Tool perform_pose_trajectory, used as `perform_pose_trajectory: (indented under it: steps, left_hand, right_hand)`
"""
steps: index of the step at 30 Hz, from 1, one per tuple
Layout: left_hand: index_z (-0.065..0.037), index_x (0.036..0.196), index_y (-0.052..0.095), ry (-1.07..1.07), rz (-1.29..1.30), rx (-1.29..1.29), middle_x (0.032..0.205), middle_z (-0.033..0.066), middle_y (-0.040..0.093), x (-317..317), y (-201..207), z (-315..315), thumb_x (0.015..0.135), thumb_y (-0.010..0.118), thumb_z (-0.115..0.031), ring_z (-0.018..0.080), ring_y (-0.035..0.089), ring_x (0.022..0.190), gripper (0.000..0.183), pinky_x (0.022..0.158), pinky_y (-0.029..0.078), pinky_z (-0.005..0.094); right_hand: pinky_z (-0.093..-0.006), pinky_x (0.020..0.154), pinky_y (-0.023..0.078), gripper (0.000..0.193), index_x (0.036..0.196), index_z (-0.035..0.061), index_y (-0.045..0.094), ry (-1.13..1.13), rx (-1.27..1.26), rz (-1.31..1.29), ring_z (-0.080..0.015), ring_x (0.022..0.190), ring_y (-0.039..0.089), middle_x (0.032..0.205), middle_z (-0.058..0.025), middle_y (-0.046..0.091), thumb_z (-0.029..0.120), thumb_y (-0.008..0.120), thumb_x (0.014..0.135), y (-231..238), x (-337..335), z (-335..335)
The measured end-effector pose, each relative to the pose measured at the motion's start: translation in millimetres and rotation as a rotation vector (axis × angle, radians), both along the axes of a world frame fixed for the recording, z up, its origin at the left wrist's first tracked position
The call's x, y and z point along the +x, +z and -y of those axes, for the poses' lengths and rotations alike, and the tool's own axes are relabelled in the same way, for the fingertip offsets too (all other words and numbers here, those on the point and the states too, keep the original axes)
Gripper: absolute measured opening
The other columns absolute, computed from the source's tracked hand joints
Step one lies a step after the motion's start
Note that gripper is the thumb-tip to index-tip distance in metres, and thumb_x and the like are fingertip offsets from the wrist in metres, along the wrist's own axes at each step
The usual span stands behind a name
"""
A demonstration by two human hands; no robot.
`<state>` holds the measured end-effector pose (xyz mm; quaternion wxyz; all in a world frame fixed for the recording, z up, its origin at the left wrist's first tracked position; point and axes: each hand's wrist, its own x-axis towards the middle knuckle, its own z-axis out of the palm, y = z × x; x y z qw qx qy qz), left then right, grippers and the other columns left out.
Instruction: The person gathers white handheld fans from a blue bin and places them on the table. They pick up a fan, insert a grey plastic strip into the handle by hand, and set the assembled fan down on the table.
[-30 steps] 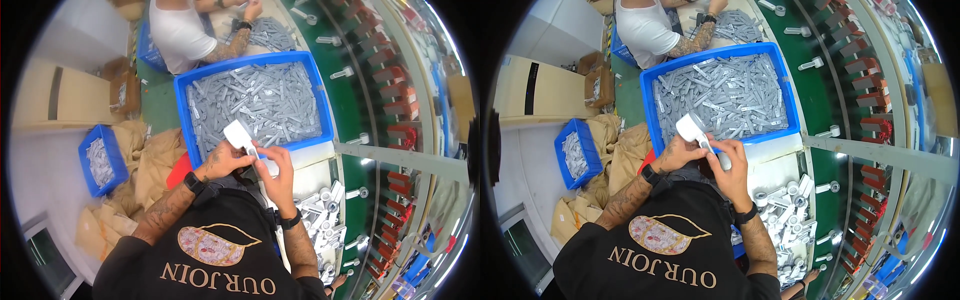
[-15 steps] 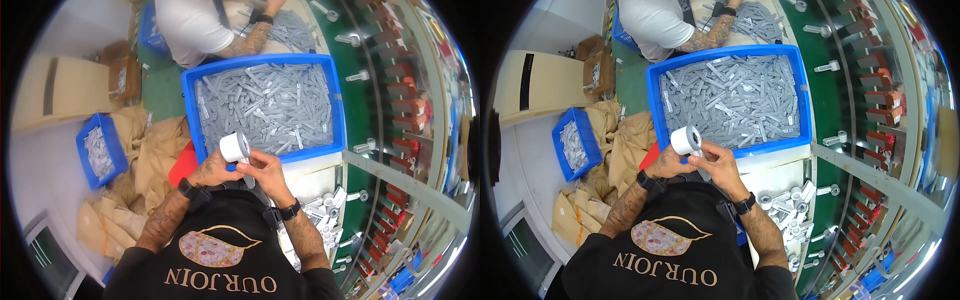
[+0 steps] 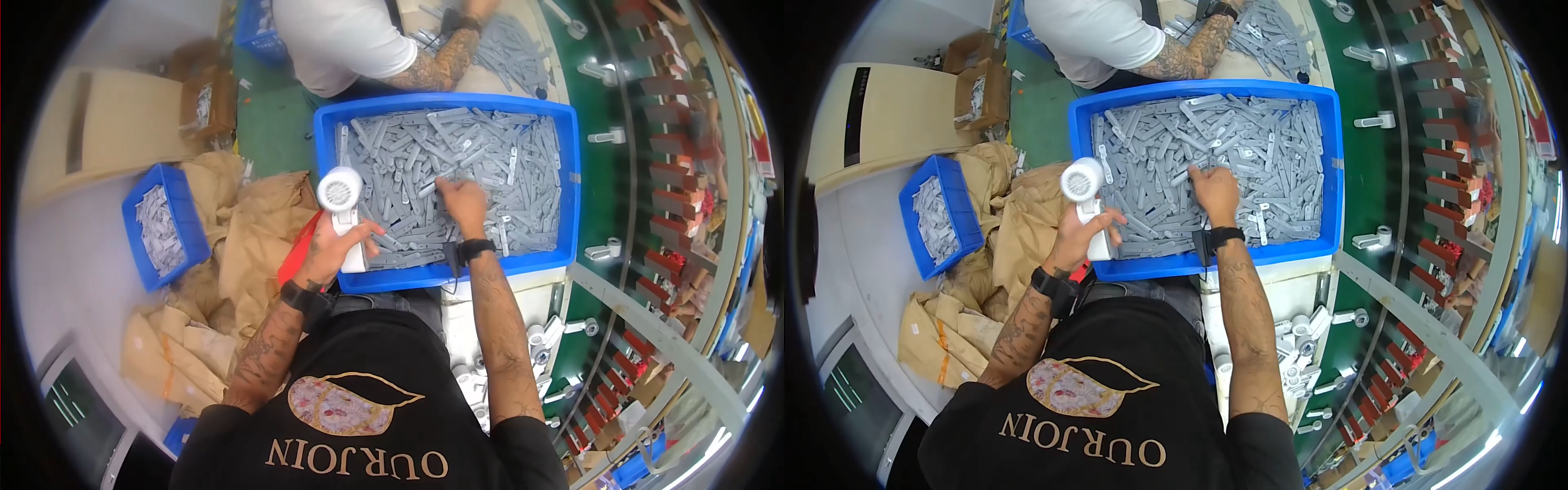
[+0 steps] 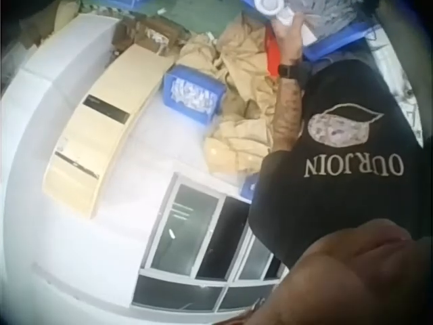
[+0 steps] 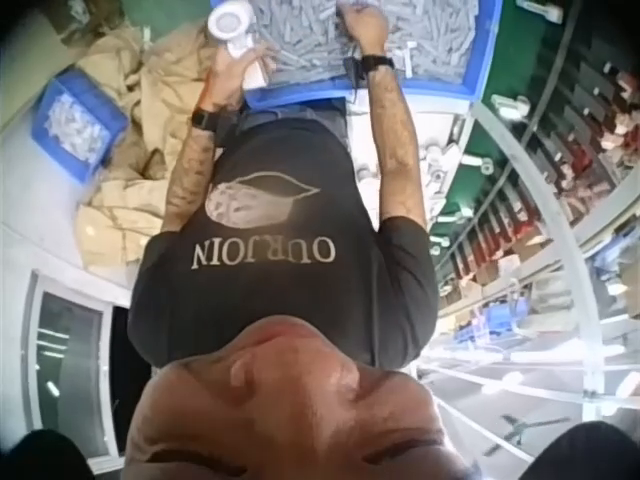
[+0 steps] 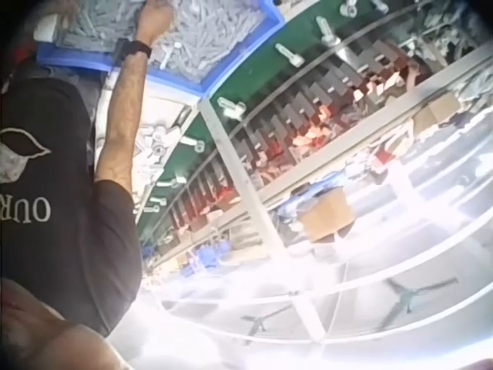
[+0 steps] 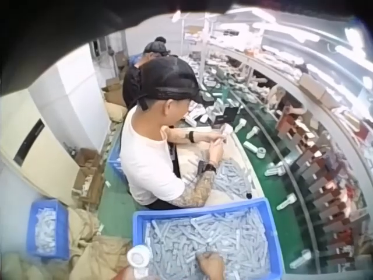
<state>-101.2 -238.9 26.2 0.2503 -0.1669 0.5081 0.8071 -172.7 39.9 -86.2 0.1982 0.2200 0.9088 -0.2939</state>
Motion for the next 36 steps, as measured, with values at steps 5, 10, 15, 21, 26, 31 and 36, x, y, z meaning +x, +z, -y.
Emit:
perform_pose_trajectory:
  steps: [5, 10, 15, 21, 26, 31, 36]
  left_hand:
    - [0.0, 0.132, 0.051, 0.042, 0.086, 0.193, 0.097, 0.012, 0.065, 6.6, 2.4, -8.2, 0.105, 0.048, -0.024, 0.0192, 0.067, 0.081, 0.036, 0.073, 0.056, 0.0349]
    - [0.0, 0.14, 0.05, -0.096, 0.024, 0.123, 0.109, 0.0126, 0.067, 12.6, 9.9, -31.7, 0.107, 0.036, -0.032, 0.0209, 0.067, 0.089, 0.048, 0.083, 0.055, 0.034]
    - [0.0, 0.142, 0.049, -0.161, -0.161, 0.077, 0.123, 0.0126, 0.069, 23.1, 53.2, -71.8, 0.105, 0.058, -0.015, 0.0192, 0.067, 0.109, 0.041, 0.098, 0.054, 0.0359]
    - [0.003, 0.132, 0.057, -0.317, -0.26, -0.015, 0.118, 0.0093, 0.071, 38.6, 69.4, -108.1, 0.098, 0.072, -0.008, 0.0146, 0.066, 0.099, 0.039, 0.088, 0.055, 0.0306]
    - [0.005, 0.13, 0.056, -0.452, -0.211, 0.06, 0.109, 0.0108, 0.072, 52.7, 70.2, -129.4, 0.098, 0.072, -0.009, 0.0148, 0.067, 0.083, 0.038, 0.074, 0.056, 0.0282]
    - [0.004, 0.137, 0.05, -0.544, -0.325, 0.125, 0.11, 0.0146, 0.071, 58.2, 69.8, -161.4, 0.1, 0.066, -0.004, 0.0186, 0.07, 0.089, 0.041, 0.079, 0.058, 0.0315]
    - [0.003, 0.14, 0.049, -0.485, -0.327, 0.003, 0.119, 0.0163, 0.07, 71.6, 66.6, -163.5, 0.099, 0.068, -0.001, 0.0199, 0.069, 0.103, 0.045, 0.088, 0.058, 0.032]
  right_hand:
    - [-0.049, 0.074, 0.056, 0.036, 0.091, 0.0011, 0.074, -0.087, -0.046, -0.196, -0.039, 0.079, 0.072, 0.083, -0.0202, 0.075, 0.035, 0.082, 0.084, -13.6, 7.3, 11.5]
    - [-0.0382, 0.064, 0.05, 0.022, 0.111, 0.0008, 0.072, -0.051, -0.291, -0.543, -0.0274, 0.066, 0.062, 0.075, -0.0118, 0.066, 0.016, 0.072, 0.095, 73.3, 40.3, 1.5]
    - [-0.0321, 0.064, 0.047, 0.038, 0.131, 0.0038, 0.069, 0.215, -0.449, -0.743, -0.0185, 0.069, 0.056, 0.082, -0.0075, 0.058, 0.005, 0.073, 0.094, 203.6, 125.3, 7.2]
    - [-0.0252, 0.069, 0.052, 0.041, 0.128, 0.0033, 0.071, -0.079, -0.559, -0.687, -0.0115, 0.073, 0.062, 0.087, -0.0064, 0.069, -0.002, 0.079, 0.088, 225.4, 181.8, 1.5]
    - [-0.0268, 0.066, 0.052, 0.035, 0.123, 0.0034, 0.074, -0.089, -0.411, -0.8, -0.0144, 0.073, 0.062, 0.091, -0.0077, 0.068, 0.0, 0.078, 0.089, 227.5, 207.3, -19.2]
    - [-0.0296, 0.067, 0.053, 0.042, 0.129, 0.0057, 0.073, -0.109, -0.235, -0.961, -0.0176, 0.079, 0.062, 0.098, -0.0094, 0.062, -0.002, 0.077, 0.088, 220.1, 229.9, -33.0]
    - [-0.0332, 0.07, 0.055, 0.053, 0.138, 0.0062, 0.066, -0.007, -0.114, -0.992, -0.0242, 0.081, 0.065, 0.101, -0.0137, 0.06, -0.006, 0.074, 0.087, 216.2, 237.5, -30.6]
